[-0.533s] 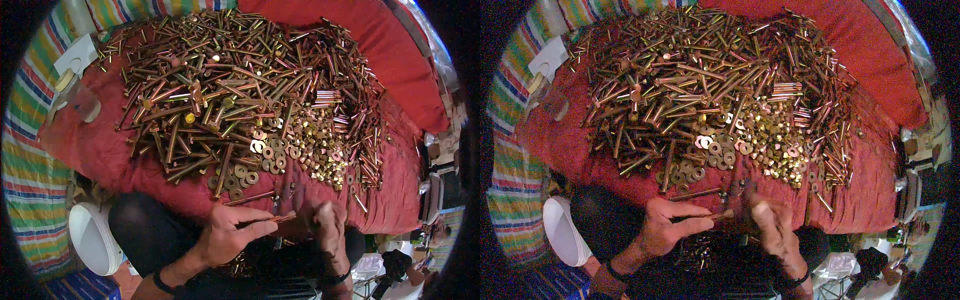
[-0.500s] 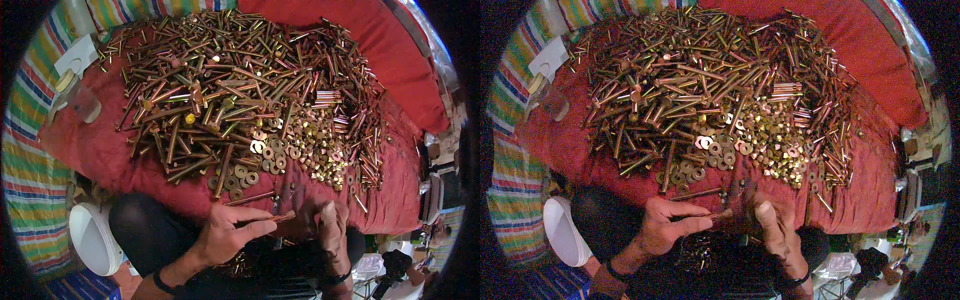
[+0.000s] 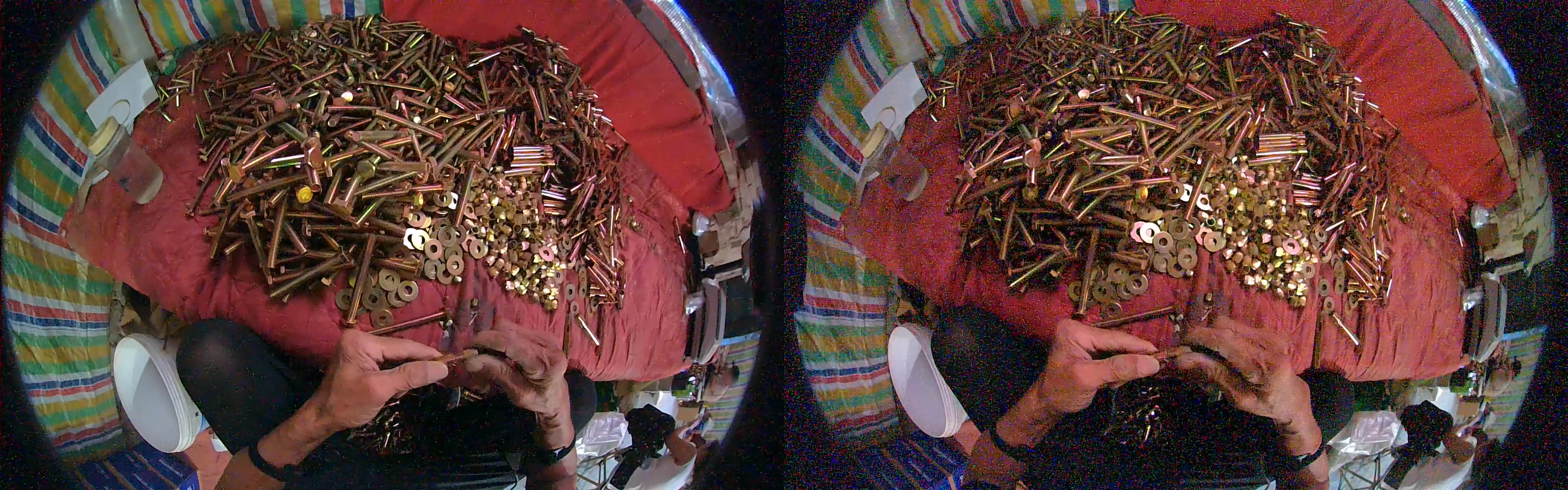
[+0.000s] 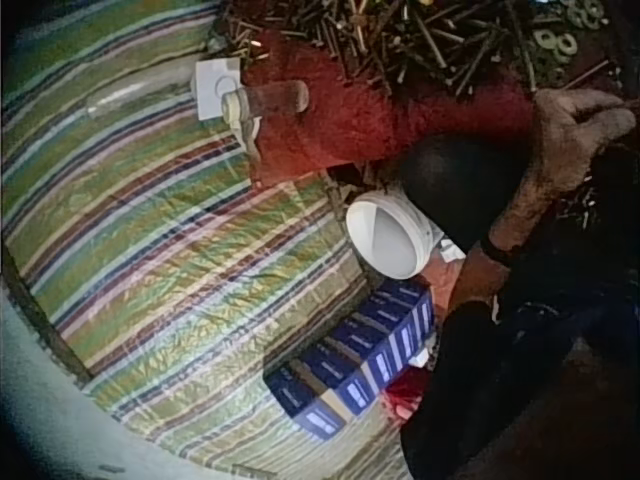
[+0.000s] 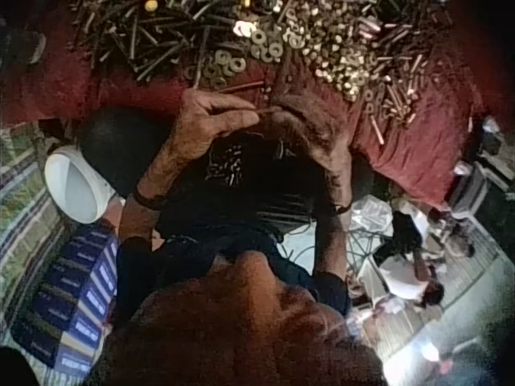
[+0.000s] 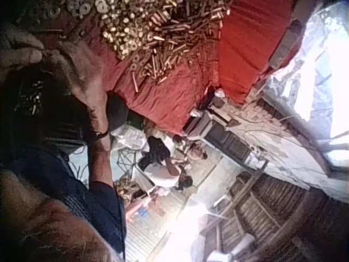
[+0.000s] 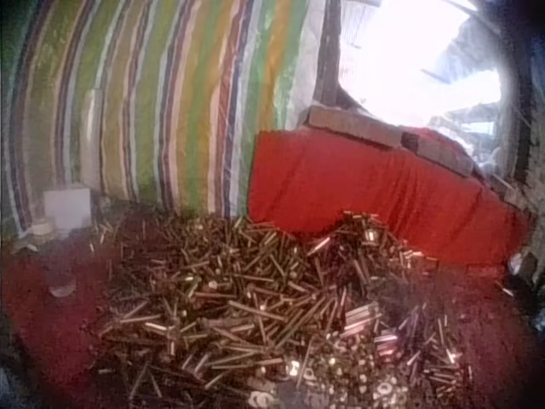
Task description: The person sits on the floor and repeatedly picks up brass-colored metal rods and washers from a large pile. They thread the washers onto the rods by hand, one at a time, and place the assembled pieces back onto the pile.
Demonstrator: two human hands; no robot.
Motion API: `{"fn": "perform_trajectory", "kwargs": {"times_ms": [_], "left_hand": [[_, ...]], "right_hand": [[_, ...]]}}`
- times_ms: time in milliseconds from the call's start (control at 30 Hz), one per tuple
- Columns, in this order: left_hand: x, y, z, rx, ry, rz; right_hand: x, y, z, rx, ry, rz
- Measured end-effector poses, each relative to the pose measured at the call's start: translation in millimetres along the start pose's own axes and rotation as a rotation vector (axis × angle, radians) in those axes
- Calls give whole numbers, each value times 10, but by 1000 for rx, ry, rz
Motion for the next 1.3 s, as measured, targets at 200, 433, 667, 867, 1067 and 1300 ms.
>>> {"fn": "perform_trajectory", "kwargs": {"times_ms": [200, 433, 667, 867, 1067, 1300], "left_hand": [[10, 36, 19, -33, -5, -17], [-13, 53, 5, -98, -18, -46], [4, 47, 24, -69, -18, -56], [27, 105, 22, -103, -6, -91], [15, 90, 27, -101, -8, -108], [12, 120, 39, -130, -15, -123]], "right_hand": [[89, -199, -52, 358, 133, 373], [-36, 14, 90, 6, -14, 112], [-41, -102, 30, 163, 15, 166], [92, -46, 59, 97, 156, 104], [0, -13, 30, 10, 18, 53], [54, -40, 40, 35, 71, 198]]}}
Point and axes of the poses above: each hand's wrist, its own z-axis towards the middle knuckle, its own x-axis out of the palm, y = z × x, the point moved 9 cm from there along z, towards the middle knuckle, and after that the axes turned 13 degrees about -z, right-handed, at the moved point
